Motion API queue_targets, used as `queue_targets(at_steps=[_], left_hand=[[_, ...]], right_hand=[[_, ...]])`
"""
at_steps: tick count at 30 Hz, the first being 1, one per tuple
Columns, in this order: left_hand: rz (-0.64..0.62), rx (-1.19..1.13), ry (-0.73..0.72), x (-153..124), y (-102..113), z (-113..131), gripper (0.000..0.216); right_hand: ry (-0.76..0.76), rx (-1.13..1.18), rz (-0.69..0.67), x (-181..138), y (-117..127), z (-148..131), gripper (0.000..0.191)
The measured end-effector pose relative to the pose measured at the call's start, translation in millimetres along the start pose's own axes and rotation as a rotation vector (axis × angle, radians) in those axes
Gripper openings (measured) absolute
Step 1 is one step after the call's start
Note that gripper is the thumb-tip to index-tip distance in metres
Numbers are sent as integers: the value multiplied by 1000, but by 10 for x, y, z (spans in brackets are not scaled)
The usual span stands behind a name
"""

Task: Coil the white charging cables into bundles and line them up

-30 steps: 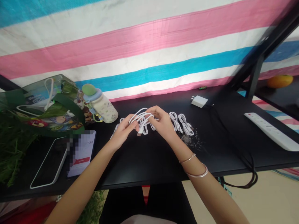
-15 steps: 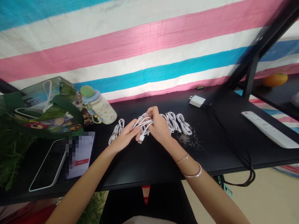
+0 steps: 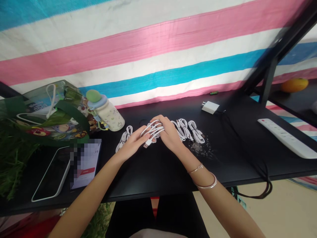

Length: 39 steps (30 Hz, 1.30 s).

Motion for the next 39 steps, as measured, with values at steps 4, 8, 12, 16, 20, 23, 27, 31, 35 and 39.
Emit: queue_targets(at_steps=[4, 8, 12, 16, 20, 23, 27, 31, 35, 39], left_hand=[[-9, 28, -22, -3, 11, 44, 33], [60, 53, -43, 1, 25, 68, 32], [114, -37, -39, 15, 39, 17, 32], [171, -148, 4, 27, 57, -47, 30], [194, -174, 22, 29, 67, -50, 28], [177, -160, -20, 33, 83, -24, 30], [170, -113, -52, 36, 113, -15, 31], [141, -84, -83, 34, 118, -17, 29], [164, -63, -90, 38, 125, -17, 28], [219, -95, -88, 45, 148, -23, 28]], right_hand=[[-53, 175, -6, 18, 4, -3, 20], [-105, 273, 13, 32, -2, 8, 25], [-191, 337, -12, 22, -16, 10, 37], [-192, 357, -26, 17, -27, -6, 42], [-171, 349, 0, 31, -25, -8, 46], [-191, 355, 27, 40, -20, 4, 45], [-239, 413, 31, 41, -16, 21, 40], [-252, 386, 16, 38, -5, 14, 33], [-232, 355, 53, 39, 4, -26, 26], [-257, 410, 75, 37, 2, -63, 18]])
Point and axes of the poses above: each hand's wrist, its own x-axis towards the middle knuckle, its own y-axis out of the back of the hand, z = x × y, the point moved 1 cm from there along x, towards the middle knuckle, and after that the axes turned 2 degrees about -y, right-handed, at the moved point
